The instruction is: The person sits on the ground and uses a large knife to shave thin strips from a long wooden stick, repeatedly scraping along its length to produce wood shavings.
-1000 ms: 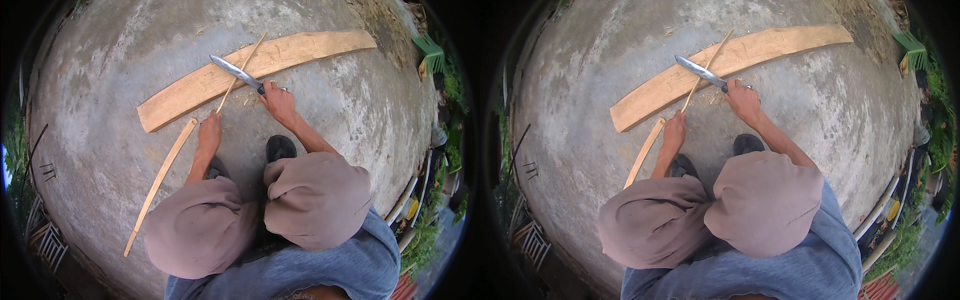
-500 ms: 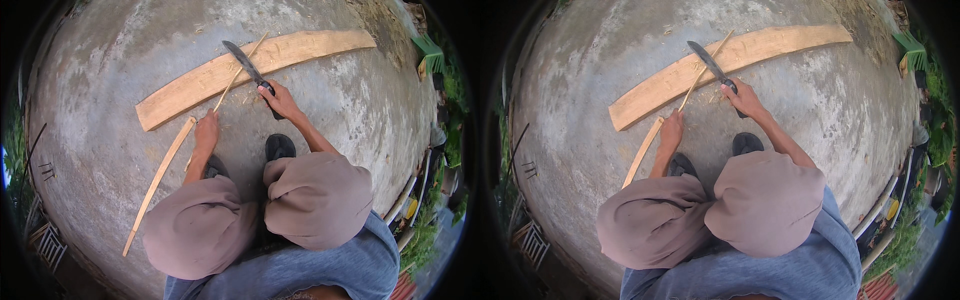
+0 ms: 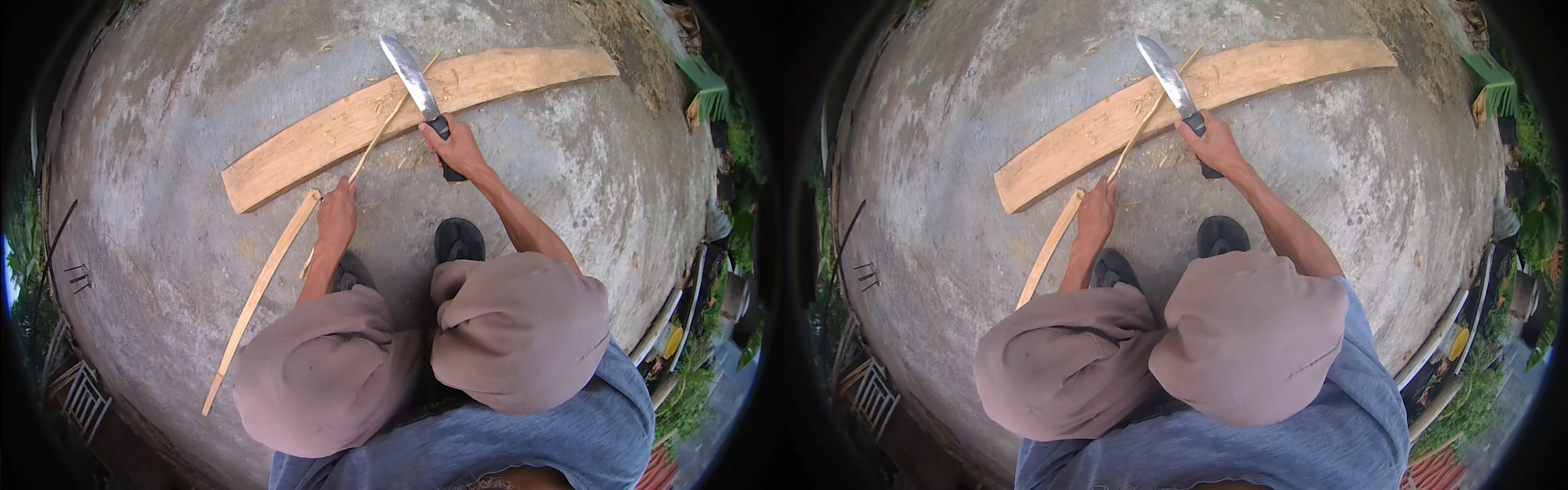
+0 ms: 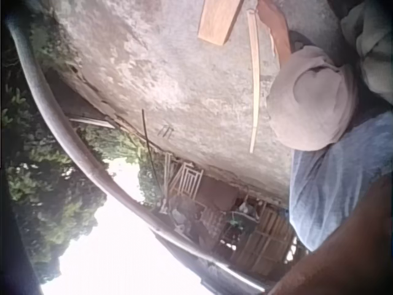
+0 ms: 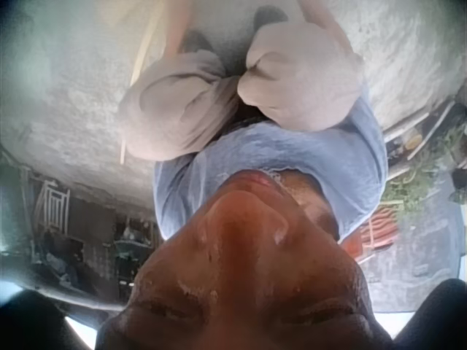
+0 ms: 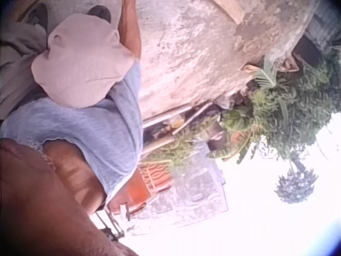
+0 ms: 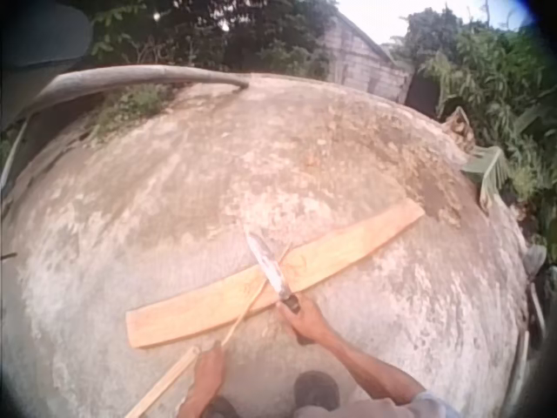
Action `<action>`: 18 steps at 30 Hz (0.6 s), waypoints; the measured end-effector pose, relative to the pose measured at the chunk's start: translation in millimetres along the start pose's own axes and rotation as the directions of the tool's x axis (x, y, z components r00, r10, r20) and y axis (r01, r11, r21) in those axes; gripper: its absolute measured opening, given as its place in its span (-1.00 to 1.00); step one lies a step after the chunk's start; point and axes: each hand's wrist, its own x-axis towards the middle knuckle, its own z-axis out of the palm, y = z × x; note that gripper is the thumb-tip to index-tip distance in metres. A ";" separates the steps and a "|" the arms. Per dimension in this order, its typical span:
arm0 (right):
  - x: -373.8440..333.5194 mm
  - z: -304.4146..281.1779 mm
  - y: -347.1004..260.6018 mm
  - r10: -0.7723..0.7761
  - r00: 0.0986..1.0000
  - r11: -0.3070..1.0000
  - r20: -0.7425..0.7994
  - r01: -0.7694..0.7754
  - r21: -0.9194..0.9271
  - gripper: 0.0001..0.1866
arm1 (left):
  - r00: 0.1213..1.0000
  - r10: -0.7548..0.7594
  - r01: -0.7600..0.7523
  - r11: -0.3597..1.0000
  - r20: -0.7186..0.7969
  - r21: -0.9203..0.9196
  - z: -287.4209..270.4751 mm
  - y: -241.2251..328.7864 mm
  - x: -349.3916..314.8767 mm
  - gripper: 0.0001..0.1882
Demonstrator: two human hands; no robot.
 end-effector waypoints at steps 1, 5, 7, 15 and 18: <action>2.5 -1.0 2.1 -0.007 0.999 0.996 0.042 0.010 -0.086 -0.53 | 1.000 -0.004 0.004 1.000 0.000 0.005 -0.3 -0.6 -0.2 -0.53; 6.1 1.0 2.7 0.003 0.999 1.000 0.034 -0.003 -0.016 -0.54 | 0.998 -0.052 0.052 0.999 0.022 0.015 -1.6 -3.3 -0.1 -0.52; 4.1 7.1 3.7 0.012 0.995 0.997 -0.097 -0.004 0.083 -0.55 | 1.000 -0.009 0.009 1.000 0.011 0.005 0.6 -2.7 1.8 -0.53; 4.4 0.5 5.9 -0.011 0.999 0.992 0.045 0.016 -0.124 -0.55 | 1.000 -0.015 0.015 1.000 0.000 0.017 1.1 -4.8 -1.3 -0.60; 4.8 -2.3 3.9 -0.029 0.997 0.989 0.071 0.039 -0.146 -0.54 | 1.000 -0.011 0.011 1.000 -0.014 0.016 0.3 -5.3 -0.8 -0.66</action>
